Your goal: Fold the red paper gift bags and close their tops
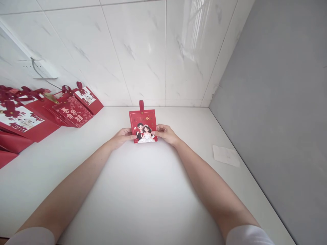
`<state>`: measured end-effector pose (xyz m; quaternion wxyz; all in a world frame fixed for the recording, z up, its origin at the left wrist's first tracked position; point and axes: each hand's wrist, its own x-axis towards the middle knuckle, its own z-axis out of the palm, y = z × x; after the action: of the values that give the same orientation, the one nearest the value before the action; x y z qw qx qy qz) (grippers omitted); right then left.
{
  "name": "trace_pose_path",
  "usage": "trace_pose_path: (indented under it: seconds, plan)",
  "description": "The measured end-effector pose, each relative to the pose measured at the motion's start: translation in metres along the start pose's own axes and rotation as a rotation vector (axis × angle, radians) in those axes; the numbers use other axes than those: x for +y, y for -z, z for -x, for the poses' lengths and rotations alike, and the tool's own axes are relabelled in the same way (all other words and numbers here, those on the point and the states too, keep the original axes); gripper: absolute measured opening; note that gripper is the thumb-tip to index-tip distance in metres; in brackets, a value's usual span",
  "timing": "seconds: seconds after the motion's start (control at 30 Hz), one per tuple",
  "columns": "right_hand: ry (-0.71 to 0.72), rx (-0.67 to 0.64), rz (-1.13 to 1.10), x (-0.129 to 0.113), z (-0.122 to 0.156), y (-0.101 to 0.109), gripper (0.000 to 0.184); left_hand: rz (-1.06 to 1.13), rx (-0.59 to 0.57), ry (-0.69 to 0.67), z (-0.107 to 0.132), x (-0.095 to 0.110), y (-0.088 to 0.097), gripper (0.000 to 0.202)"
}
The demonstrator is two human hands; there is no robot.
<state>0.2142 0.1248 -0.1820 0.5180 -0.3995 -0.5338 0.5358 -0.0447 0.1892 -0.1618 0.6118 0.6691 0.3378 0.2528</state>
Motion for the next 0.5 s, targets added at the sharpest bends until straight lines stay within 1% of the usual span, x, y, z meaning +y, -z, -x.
trace_pose_path:
  seconds: [0.17, 0.33, 0.4, 0.5]
  plan:
    - [-0.062, 0.060, -0.006, 0.005, -0.005, 0.009, 0.036, 0.028, 0.005, 0.004, 0.002, 0.004, -0.004, 0.049]
    - [-0.099, 0.058, -0.027, 0.004, -0.006, 0.013, 0.033, 0.051, 0.035, 0.003, 0.002, 0.003, -0.004, 0.044]
    - [-0.104, 0.059, -0.035, 0.004, -0.005, 0.014, 0.032, 0.061, 0.026, 0.006, 0.001, 0.001, -0.003, 0.043]
    - [-0.105, 0.055, -0.043, 0.003, -0.005, 0.015, 0.031, 0.075, 0.002, -0.001, 0.001, -0.001, -0.002, 0.046]
